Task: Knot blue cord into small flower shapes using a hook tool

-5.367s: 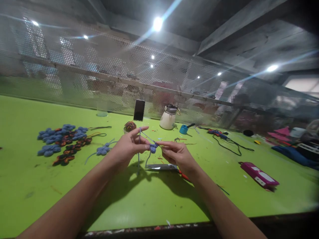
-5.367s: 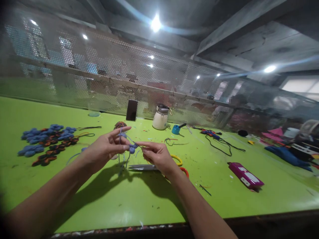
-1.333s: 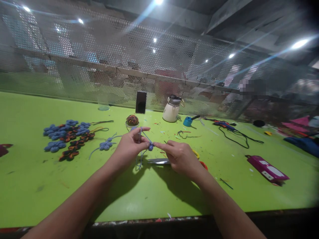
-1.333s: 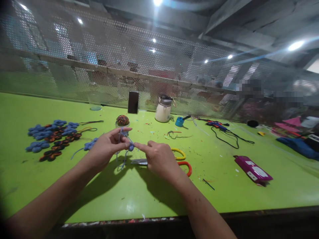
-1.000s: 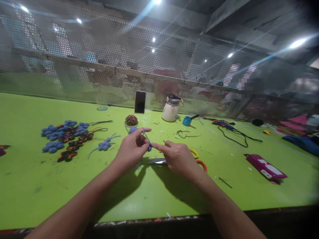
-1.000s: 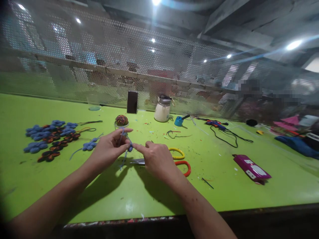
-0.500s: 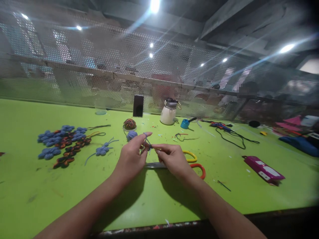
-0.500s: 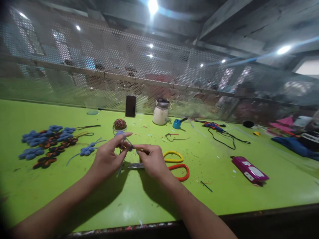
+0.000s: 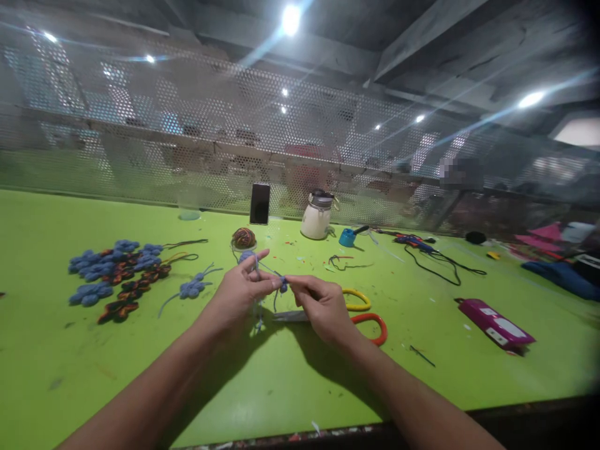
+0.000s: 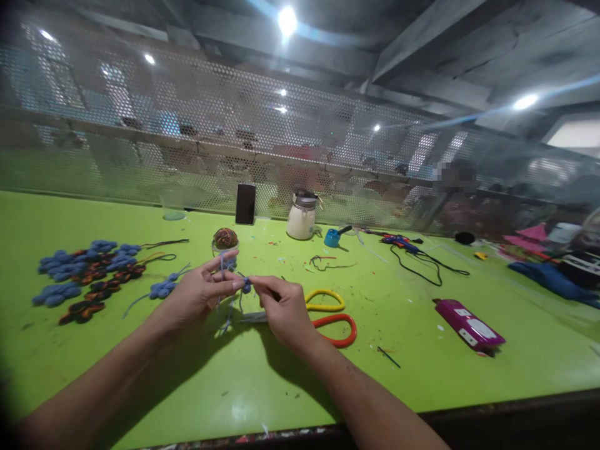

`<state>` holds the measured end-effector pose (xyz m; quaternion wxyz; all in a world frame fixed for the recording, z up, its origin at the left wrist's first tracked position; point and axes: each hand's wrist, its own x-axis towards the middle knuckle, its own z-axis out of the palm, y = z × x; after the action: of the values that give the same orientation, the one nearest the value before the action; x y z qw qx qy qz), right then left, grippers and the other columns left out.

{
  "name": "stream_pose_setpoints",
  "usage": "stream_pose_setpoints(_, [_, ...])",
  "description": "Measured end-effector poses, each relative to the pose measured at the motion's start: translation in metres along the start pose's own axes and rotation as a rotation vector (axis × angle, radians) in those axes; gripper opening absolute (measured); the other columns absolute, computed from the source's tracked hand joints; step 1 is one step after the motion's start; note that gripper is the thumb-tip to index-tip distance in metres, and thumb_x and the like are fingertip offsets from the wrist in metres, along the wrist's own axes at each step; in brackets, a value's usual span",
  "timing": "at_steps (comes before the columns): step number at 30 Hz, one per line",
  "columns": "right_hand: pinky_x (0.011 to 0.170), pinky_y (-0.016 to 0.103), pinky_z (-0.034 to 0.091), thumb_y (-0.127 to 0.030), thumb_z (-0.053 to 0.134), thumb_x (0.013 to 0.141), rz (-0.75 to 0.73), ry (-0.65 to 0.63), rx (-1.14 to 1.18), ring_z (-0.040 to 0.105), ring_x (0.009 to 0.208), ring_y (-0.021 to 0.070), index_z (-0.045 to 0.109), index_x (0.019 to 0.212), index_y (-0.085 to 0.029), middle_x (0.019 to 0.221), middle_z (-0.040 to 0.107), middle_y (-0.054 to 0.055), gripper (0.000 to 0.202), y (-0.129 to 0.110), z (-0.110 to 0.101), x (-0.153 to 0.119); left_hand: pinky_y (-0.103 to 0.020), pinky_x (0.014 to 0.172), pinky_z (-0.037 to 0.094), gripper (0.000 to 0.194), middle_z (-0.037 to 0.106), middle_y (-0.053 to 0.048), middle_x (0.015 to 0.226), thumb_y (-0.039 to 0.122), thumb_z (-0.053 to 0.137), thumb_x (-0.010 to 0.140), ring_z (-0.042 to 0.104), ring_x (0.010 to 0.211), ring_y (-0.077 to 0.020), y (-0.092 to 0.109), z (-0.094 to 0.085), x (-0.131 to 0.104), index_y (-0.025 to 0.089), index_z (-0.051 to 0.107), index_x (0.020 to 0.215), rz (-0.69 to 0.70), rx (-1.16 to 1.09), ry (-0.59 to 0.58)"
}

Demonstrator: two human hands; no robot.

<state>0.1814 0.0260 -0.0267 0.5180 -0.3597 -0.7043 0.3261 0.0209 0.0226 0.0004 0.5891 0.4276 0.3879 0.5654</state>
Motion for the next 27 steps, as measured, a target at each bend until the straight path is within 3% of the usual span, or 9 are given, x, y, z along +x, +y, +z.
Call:
stream_pose_setpoints(2, [0.059,0.026,0.04,-0.014,0.05,0.084,-0.221,-0.065,-0.255,0.051,0.062,0.0128,0.069,0.104,-0.017,0.071,0.061,0.004,0.028,0.003,-0.008,0.001,-0.027,0.07,0.041,0.088,0.064,0.0,0.063,0.014,0.08,0.055,0.057,0.063,-0.0119,0.002,-0.003,0.0,0.005,0.038,0.132,-0.01,-0.007,-0.003])
stream_pose_setpoints(5, [0.056,0.026,0.037,-0.009,0.044,0.086,-0.382,-0.14,-0.57,0.047,0.06,0.0137,0.062,0.118,-0.017,0.069,0.056,0.004,0.038,0.003,-0.017,0.001,-0.026,0.07,0.04,0.085,0.063,0.002,0.061,0.012,0.079,0.055,0.056,0.061,-0.0111,0.005,-0.006,-0.001,0.005,0.041,0.13,-0.008,-0.006,-0.007])
stream_pose_setpoints(8, [0.054,0.025,0.034,-0.006,0.042,0.085,-0.441,-0.178,-0.74,0.044,0.058,0.0137,0.058,0.123,-0.019,0.07,0.055,0.004,0.043,0.001,-0.021,0.002,-0.026,0.068,0.04,0.081,0.062,0.003,0.06,0.012,0.079,0.056,0.056,0.061,-0.011,0.008,-0.009,-0.001,0.007,0.043,0.129,-0.009,0.02,-0.009])
stream_pose_setpoints(12, [0.053,0.025,0.03,-0.003,0.042,0.082,-0.407,-0.245,-0.833,0.042,0.056,0.013,0.054,0.127,-0.022,0.072,0.055,0.004,0.05,-0.005,-0.023,0.002,-0.027,0.067,0.04,0.076,0.062,0.002,0.062,0.011,0.077,0.057,0.058,0.063,-0.0121,0.012,-0.014,0.0,0.009,0.047,0.127,-0.038,0.037,-0.032])
stream_pose_setpoints(16, [0.055,0.025,0.031,-0.003,0.043,0.082,-0.354,-0.293,-0.765,0.043,0.057,0.0128,0.054,0.128,-0.025,0.071,0.055,0.003,0.052,-0.01,-0.025,0.003,-0.027,0.071,0.042,0.071,0.063,0.001,0.064,0.009,0.076,0.058,0.059,0.066,-0.0119,0.015,-0.017,0.002,0.009,0.05,0.124,-0.068,0.002,-0.049])
stream_pose_setpoints(22, [0.059,0.024,0.035,-0.007,0.044,0.084,-0.219,-0.31,-0.349,0.045,0.06,0.012,0.061,0.12,-0.02,0.071,0.059,0.002,0.042,-0.014,-0.025,0.004,-0.024,0.073,0.044,0.056,0.064,0.0,0.07,0.007,0.073,0.062,0.059,0.067,-0.0093,0.014,-0.02,0.004,0.01,0.056,0.116,-0.113,-0.035,-0.088])
stream_pose_setpoints(27, [0.051,0.023,0.028,-0.018,0.048,0.085,-0.017,-0.291,-0.06,0.032,0.053,0.0094,0.065,0.113,-0.02,0.06,0.046,-0.002,0.034,-0.014,-0.02,0.004,-0.024,0.071,0.046,0.048,0.063,0.0,0.07,0.006,0.072,0.063,0.059,0.066,-0.009,0.012,-0.019,0.004,0.01,0.061,0.109,-0.12,-0.073,-0.132])
